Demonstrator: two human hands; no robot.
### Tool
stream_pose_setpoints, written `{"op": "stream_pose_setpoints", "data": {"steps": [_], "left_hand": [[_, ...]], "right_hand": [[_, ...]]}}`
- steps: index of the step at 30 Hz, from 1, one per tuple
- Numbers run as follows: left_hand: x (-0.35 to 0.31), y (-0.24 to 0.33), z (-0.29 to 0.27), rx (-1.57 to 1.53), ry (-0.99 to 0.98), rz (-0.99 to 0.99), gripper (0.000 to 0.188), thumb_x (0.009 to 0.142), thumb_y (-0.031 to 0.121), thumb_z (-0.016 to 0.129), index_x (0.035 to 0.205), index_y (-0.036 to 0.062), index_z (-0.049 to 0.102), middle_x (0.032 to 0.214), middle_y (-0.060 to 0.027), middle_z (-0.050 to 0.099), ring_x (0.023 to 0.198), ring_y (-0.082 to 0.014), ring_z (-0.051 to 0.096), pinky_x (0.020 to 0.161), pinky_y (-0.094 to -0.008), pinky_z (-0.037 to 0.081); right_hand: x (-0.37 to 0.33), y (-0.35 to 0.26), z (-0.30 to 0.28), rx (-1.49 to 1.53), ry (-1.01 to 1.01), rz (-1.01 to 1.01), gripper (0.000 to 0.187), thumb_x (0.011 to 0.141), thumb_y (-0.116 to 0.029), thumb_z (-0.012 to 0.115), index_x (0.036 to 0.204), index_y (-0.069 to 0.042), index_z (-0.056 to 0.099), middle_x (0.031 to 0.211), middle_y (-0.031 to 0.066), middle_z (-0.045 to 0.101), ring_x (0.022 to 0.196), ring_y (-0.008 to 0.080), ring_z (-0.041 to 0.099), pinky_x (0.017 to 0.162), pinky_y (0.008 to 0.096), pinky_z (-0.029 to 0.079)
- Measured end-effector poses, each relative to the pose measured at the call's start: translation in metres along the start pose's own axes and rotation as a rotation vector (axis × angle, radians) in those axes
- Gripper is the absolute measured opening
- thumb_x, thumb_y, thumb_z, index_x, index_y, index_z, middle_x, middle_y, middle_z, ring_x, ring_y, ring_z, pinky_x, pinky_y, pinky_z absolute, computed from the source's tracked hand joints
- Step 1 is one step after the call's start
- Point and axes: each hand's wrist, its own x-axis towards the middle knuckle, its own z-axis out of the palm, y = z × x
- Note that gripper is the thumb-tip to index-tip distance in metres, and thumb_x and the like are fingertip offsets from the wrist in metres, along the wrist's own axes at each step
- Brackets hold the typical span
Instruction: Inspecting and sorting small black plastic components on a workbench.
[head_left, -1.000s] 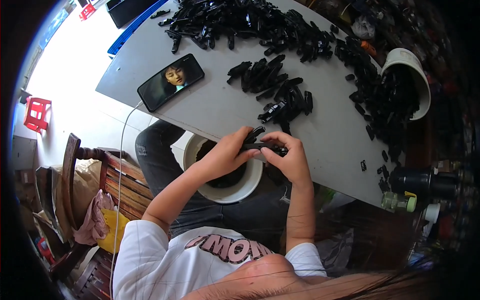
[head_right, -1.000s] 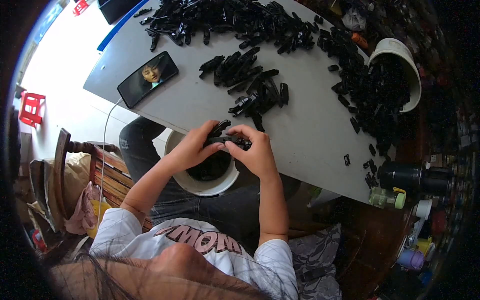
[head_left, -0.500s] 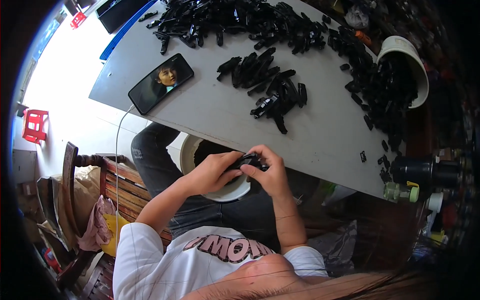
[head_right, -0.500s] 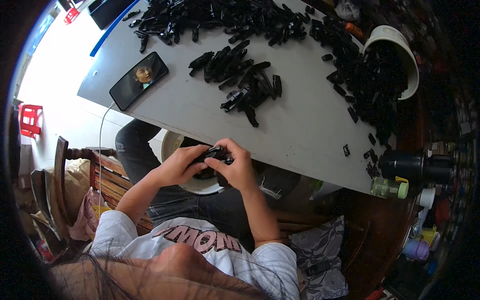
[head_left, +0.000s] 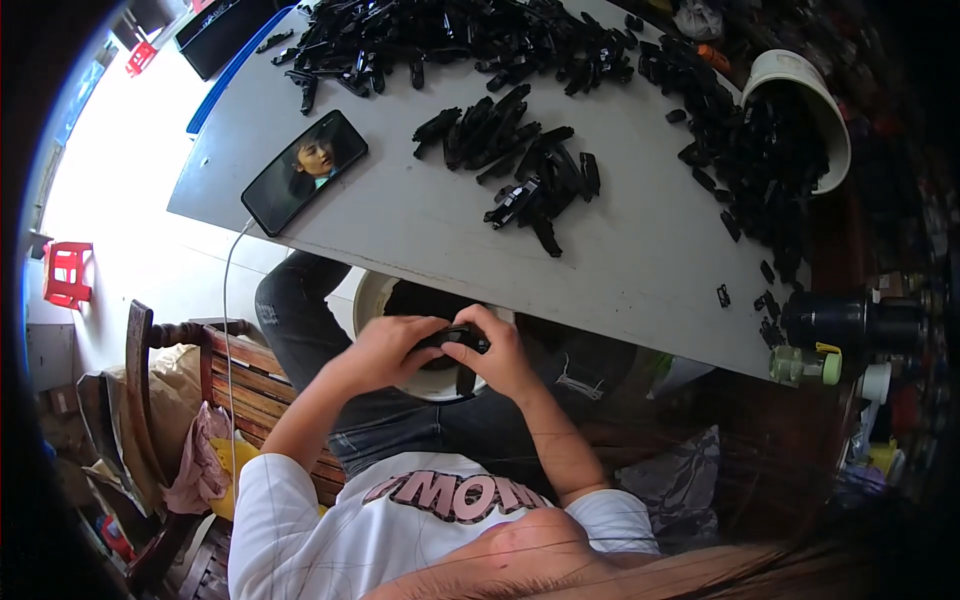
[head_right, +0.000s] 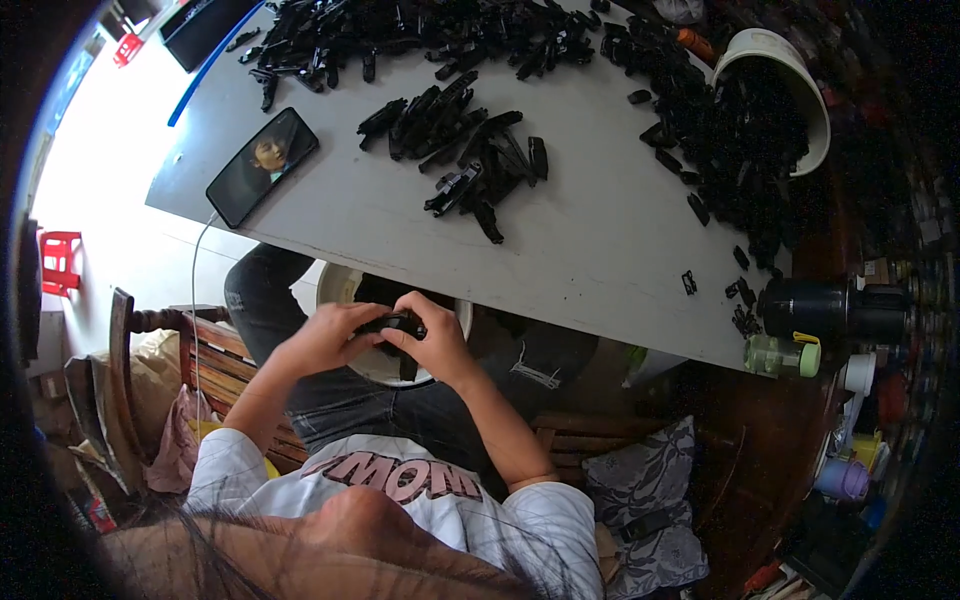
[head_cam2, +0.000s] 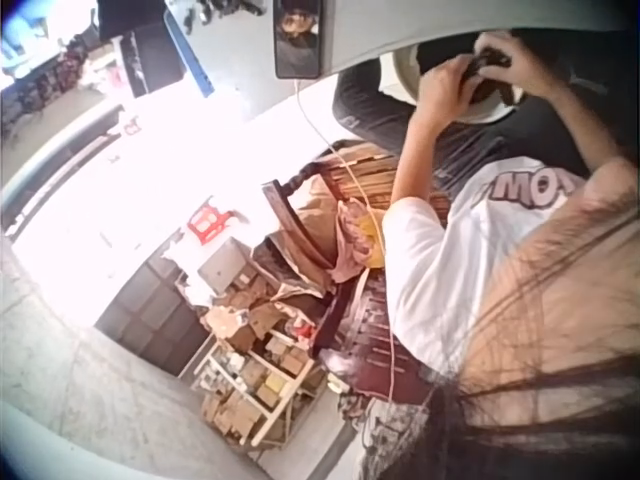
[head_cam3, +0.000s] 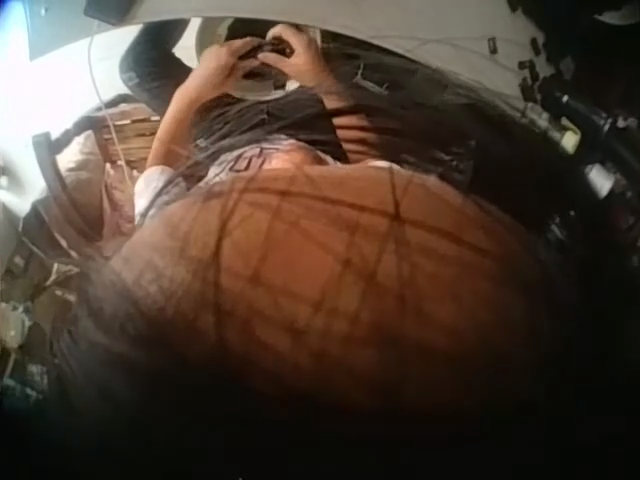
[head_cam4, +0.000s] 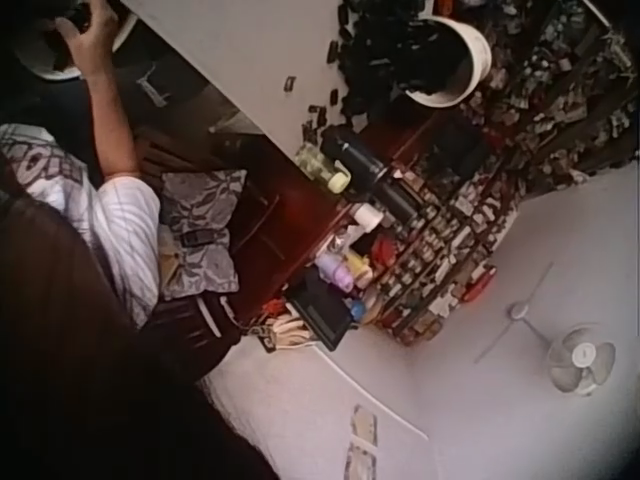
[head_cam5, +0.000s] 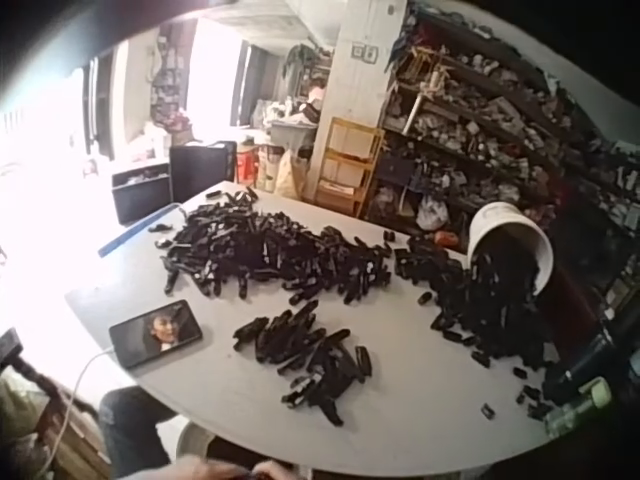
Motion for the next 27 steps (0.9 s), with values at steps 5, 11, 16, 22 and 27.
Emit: {"op": "stream_pose_setpoints", "data": {"steps": [5,11,16,22,27], "left_hand": [[0.044,0.020,-0.013,0.431,0.167,0.283,0.033,0.075,0.012,0.064,0.107,0.0050,0.060,0.098,-0.0113,0.060,0.091,-0.0284,0.057,0.075,-0.0356,0.048],[0.136,0.022,0.016,0.935,0.425,0.495,0.026,0.072,0.013,0.057,0.097,0.0061,0.062,0.086,-0.0024,0.050,0.082,-0.0178,0.052,0.066,-0.0284,0.044],[0.159,0.031,0.021,1.089,0.300,0.509,0.017,0.073,0.015,0.056,0.089,0.0117,0.061,0.089,-0.0016,0.048,0.085,-0.0158,0.048,0.070,-0.0269,0.040],[0.156,0.024,0.011,0.795,0.492,0.588,0.018,0.076,0.014,0.057,0.093,0.0069,0.057,0.085,-0.0052,0.052,0.083,-0.0200,0.052,0.070,-0.0298,0.040],[0.129,0.038,0.010,0.160,0.520,0.428,0.028,0.086,0.011,0.052,0.112,0.0027,0.048,0.090,-0.0138,0.056,0.083,-0.0294,0.055,0.074,-0.0374,0.044]], "right_hand": [[0.024,-0.003,-0.068,0.141,0.269,-0.022,0.008,0.086,-0.007,0.059,0.092,-0.002,0.060,0.088,0.0051,0.061,0.071,0.0098,0.058,0.064,0.0253,0.049],[0.122,0.012,-0.149,-0.787,0.611,-0.148,0.013,0.084,-0.013,0.059,0.092,-0.004,0.063,0.091,0.0106,0.061,0.071,0.0238,0.060,0.064,0.0335,0.048],[0.145,0.015,-0.175,-1.044,0.404,0.171,0.021,0.077,-0.021,0.066,0.085,-0.003,0.061,0.083,0.0139,0.064,0.076,0.0334,0.061,0.066,0.0396,0.048],[0.133,0.011,-0.181,-1.013,0.388,0.214,0.020,0.076,-0.013,0.064,0.092,-0.003,0.058,0.081,0.0123,0.064,0.079,0.0301,0.062,0.068,0.0391,0.048],[0.113,0.007,-0.188,-1.243,0.173,0.104,0.036,0.076,-0.010,0.062,0.112,-0.008,0.057,0.099,0.0139,0.060,0.090,0.0316,0.059,0.076,0.0407,0.049]]}}
